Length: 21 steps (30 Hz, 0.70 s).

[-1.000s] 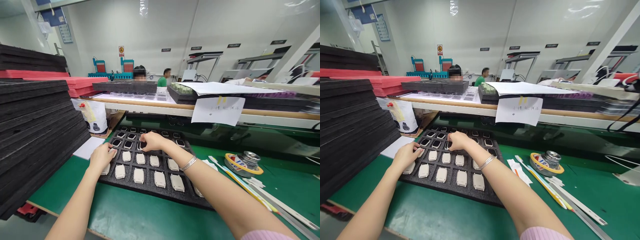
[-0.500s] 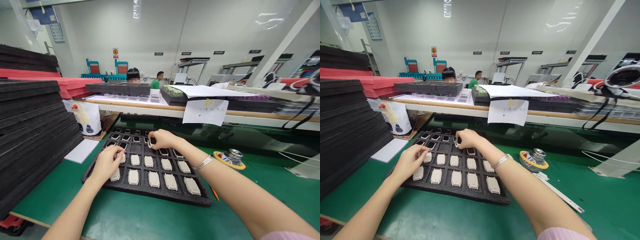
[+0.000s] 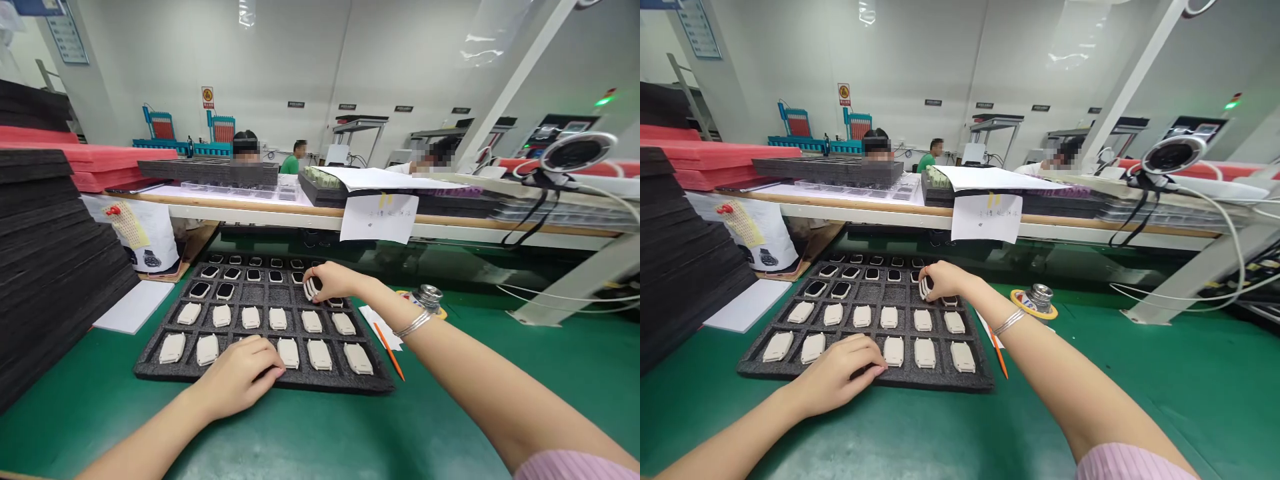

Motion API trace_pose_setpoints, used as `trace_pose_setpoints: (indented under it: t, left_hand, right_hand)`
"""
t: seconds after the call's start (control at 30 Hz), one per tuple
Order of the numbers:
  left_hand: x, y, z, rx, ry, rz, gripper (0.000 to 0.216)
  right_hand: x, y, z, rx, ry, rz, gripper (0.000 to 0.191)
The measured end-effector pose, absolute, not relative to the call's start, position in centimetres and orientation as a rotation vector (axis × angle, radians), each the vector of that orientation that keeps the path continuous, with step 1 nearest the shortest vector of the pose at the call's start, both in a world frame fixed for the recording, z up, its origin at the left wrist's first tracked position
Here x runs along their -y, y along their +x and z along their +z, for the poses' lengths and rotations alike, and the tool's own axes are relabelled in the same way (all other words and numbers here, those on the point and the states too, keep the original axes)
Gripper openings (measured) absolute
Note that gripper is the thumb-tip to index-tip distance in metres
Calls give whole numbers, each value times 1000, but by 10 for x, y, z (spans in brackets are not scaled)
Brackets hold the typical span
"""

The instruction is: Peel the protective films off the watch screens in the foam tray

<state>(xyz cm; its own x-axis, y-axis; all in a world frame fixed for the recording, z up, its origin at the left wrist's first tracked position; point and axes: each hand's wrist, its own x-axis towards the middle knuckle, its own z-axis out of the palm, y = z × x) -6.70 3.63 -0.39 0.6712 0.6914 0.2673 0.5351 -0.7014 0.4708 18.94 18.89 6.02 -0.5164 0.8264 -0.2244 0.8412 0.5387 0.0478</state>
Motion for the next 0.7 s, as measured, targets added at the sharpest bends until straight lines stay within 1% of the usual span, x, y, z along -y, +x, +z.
trace_pose_setpoints:
  t: [0.07, 0.2, 0.43, 0.53, 0.6, 0.7]
  left_hand:
    - [-36, -67, -3, -962, 2551, 602, 20]
    - [-35, -65, -1, -968, 2581, 575, 21]
    - [-34, -65, -1, -967, 2593, 550, 21]
    - [-34, -66, -1, -969, 2582, 548, 23]
    - [-33, -65, -1, -978, 2546, 568, 24]
    - [-32, -61, -2, -1002, 2357, 659, 23]
  right_hand:
    - [-189, 201, 66, -2517, 1466, -83, 45]
    - [-187, 220, 61, -2424, 1523, -126, 30]
    - [-176, 233, 38, -2524, 1682, -165, 30]
    - [-157, 229, 40, -2636, 1844, -126, 34]
    - [-134, 221, 42, -2750, 1954, -113, 43]
    - [-90, 201, 41, -2968, 2002, -192, 48]
